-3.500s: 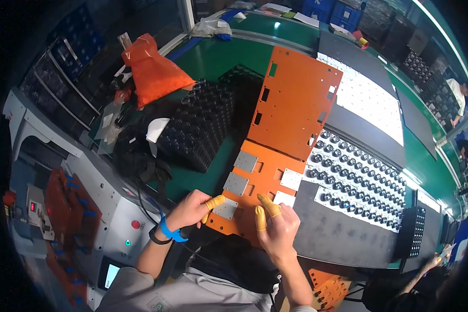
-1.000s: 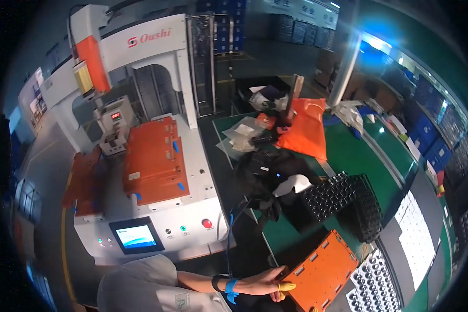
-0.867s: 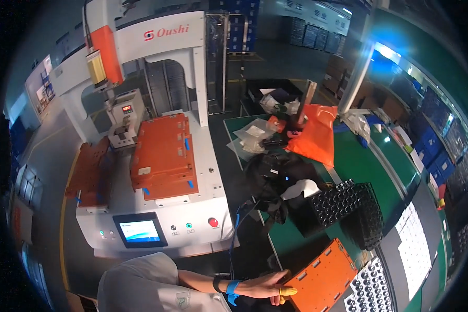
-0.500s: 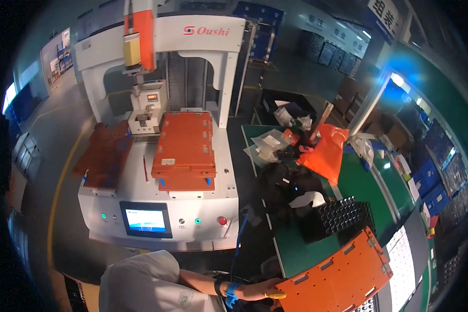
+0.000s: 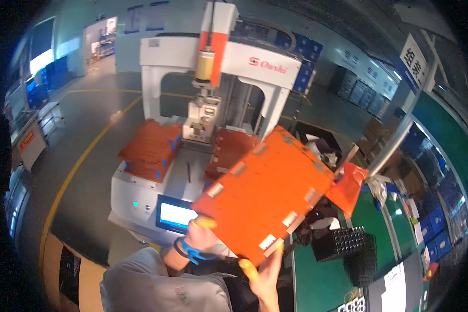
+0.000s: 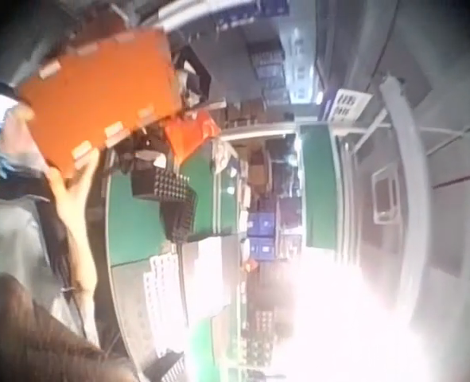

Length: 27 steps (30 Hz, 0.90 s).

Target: Assembling small electronic components and adhesive labels onto a plastic frame and placing it into a machine.

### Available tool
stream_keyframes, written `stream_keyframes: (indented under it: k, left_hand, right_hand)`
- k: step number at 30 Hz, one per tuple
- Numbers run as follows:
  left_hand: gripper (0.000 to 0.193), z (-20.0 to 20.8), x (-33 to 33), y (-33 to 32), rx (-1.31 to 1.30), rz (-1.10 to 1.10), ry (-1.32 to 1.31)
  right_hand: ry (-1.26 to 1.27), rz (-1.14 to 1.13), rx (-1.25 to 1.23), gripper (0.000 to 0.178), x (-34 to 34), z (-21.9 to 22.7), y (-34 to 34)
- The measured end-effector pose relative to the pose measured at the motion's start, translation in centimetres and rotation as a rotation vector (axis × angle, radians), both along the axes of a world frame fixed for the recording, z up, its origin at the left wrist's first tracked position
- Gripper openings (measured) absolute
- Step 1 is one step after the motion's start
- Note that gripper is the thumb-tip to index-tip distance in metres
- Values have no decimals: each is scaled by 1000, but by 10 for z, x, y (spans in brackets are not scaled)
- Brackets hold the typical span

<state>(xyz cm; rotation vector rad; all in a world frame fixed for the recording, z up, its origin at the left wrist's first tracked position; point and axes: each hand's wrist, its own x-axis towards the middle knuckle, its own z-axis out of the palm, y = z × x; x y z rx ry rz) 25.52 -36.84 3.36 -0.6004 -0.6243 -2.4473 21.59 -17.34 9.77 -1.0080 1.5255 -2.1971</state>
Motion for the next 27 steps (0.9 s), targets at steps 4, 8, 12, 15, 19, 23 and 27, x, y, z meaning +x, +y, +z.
stream_keyframes:
  k: [4, 8, 12, 15, 19, 23, 27]
  left_hand:
    - [70, 53, 74, -65, 140, 498, -211]
    - [68, 39, 150, -138, -107, 826, -217]
    - [53, 52, 179, -189, -23, 828, -275]
    - [42, 22, 195, -258, 117, 860, -403]
    - [33, 25, 176, -297, 97, 782, -323]
    - [31, 20, 157, -333, 178, 677, -355]
    - [32, 21, 134, -337, 209, 683, -391]
  right_hand:
    - [198, 370, 282, 103, -18, 13, -13]
    - [269, 432, 394, 87, -31, -7, 16]
    - [182, 486, 430, 67, -38, -26, 4]
    - [238, 494, 500, 68, -37, -35, 0]
    - [132, 497, 462, 73, -31, -31, -8]
    - [-24, 488, 362, 79, -29, -39, -16]
    - [145, 386, 512, 83, -26, -50, -17]
